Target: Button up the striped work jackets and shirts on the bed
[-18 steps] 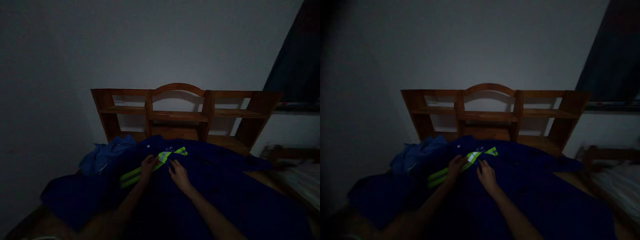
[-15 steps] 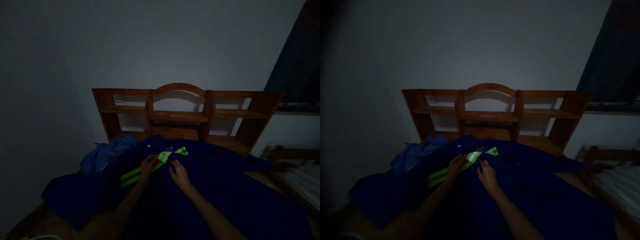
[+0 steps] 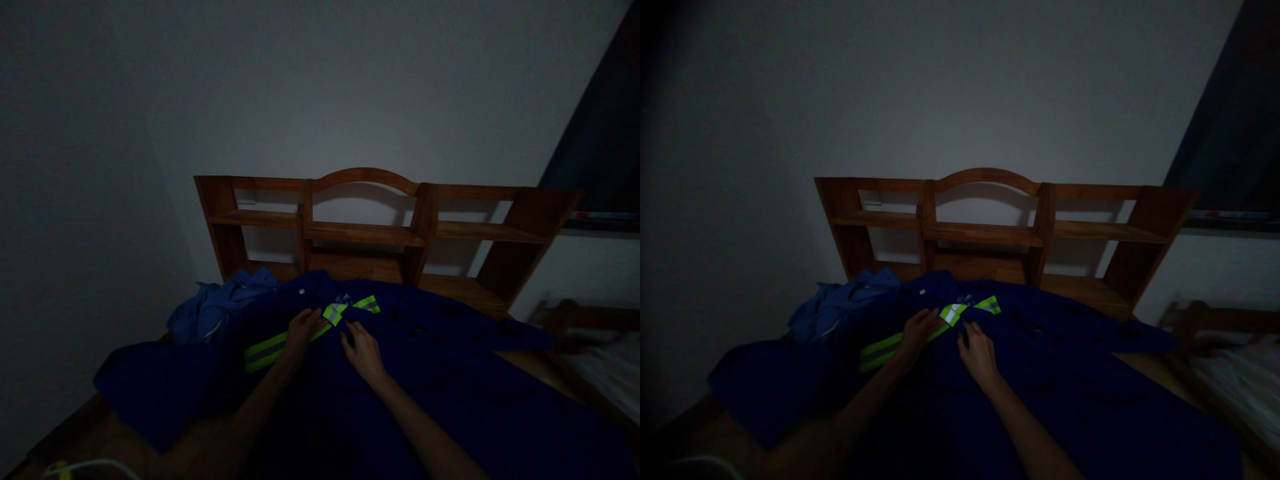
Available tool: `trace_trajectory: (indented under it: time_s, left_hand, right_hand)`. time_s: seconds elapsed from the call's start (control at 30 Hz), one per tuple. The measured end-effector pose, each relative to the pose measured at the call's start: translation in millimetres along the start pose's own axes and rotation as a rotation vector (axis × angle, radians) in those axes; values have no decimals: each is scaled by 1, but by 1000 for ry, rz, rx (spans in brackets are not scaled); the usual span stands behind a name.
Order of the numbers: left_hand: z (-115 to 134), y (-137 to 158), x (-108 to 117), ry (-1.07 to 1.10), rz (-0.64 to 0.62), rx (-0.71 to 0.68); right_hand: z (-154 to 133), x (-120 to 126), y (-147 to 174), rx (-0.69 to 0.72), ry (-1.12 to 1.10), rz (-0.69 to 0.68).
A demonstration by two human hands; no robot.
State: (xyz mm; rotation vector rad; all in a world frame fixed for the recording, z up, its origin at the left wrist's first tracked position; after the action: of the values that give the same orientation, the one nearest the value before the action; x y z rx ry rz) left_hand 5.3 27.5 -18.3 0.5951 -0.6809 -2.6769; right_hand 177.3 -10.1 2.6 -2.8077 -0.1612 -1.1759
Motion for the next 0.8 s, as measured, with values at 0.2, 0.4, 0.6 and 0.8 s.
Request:
trace_trajectory:
  time_s: [0.2, 0.4, 0.6, 0.8]
  left_hand:
    - [9, 7, -1, -397, -97, -113]
    - [4, 17, -10, -725, -339, -91]
    - [16, 24, -16, -834, -376, -111]
    - [21, 27, -18, -948, -471, -89]
  right_hand:
    - [2, -1, 0, 7, -43, 34]
    - [0, 2, -1, 19, -125, 47]
    - [-5, 5, 0, 60, -185, 41]
    - [-9, 8, 0, 89, -207, 15]
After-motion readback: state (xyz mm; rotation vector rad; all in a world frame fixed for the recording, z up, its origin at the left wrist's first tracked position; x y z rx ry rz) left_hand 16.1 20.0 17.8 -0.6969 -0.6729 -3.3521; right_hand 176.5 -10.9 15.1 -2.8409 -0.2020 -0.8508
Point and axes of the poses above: each hand's wrist, its own y-axis away from the middle knuckle, its own x-axis out of the back of the hand, z = x × y, the point moved 3 cm from there along -y, towards the middle knuckle
